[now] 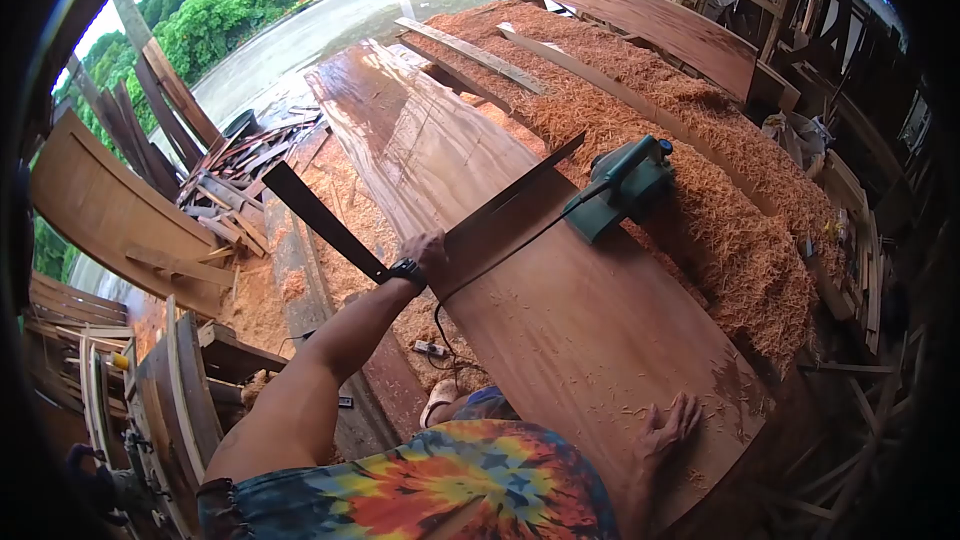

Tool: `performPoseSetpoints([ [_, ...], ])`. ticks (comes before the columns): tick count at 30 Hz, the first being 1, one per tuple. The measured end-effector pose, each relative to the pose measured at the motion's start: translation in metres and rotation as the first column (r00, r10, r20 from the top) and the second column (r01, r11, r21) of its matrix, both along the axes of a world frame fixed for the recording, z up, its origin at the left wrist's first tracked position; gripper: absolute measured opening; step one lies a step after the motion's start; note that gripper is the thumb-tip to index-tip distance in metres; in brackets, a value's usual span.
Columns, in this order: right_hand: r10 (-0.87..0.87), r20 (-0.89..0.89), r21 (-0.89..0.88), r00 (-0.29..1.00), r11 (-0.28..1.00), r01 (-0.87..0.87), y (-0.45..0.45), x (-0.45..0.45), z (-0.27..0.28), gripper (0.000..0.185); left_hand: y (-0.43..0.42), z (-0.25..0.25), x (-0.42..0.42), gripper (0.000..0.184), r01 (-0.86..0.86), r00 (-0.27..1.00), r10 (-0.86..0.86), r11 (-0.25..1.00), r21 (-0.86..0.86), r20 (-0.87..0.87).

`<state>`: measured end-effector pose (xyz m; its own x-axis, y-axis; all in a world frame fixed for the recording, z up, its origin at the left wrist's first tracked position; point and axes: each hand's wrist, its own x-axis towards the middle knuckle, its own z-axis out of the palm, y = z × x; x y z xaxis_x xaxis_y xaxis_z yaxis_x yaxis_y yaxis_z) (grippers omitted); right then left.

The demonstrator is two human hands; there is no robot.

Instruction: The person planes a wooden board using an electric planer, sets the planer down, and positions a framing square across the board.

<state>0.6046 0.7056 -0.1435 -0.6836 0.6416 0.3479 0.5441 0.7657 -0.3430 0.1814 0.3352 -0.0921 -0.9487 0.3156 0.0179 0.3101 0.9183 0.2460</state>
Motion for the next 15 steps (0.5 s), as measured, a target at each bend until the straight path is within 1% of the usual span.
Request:
performPoseSetpoints([
  [3,0.014,-0.036,0.051,0.999,0.999,-0.013,0.0029,-0.0001,-0.0054,0.057,-0.0006,-0.0093,-0.0042,0.02,-0.025,1.0,0.025,1.0,-0.002,-0.015],
  [6,0.008,-0.032,0.039,0.999,0.999,-0.007,0.0022,-0.0003,-0.0052,0.057,0.0011,-0.0051,-0.0011,0.018,-0.027,0.999,0.026,0.999,-0.024,-0.033],
  [9,0.001,-0.011,0.006,1.0,1.0,-0.001,0.0019,-0.0002,-0.0047,0.055,-0.0012,-0.0094,-0.0033,0.018,0.001,0.998,-0.001,1.0,-0.007,-0.06],
  [15,0.014,-0.039,0.024,0.999,1.0,-0.013,0.0042,-0.0001,-0.0104,0.054,-0.0005,-0.0105,-0.0018,0.017,-0.023,0.997,0.023,1.0,-0.003,-0.072],
])
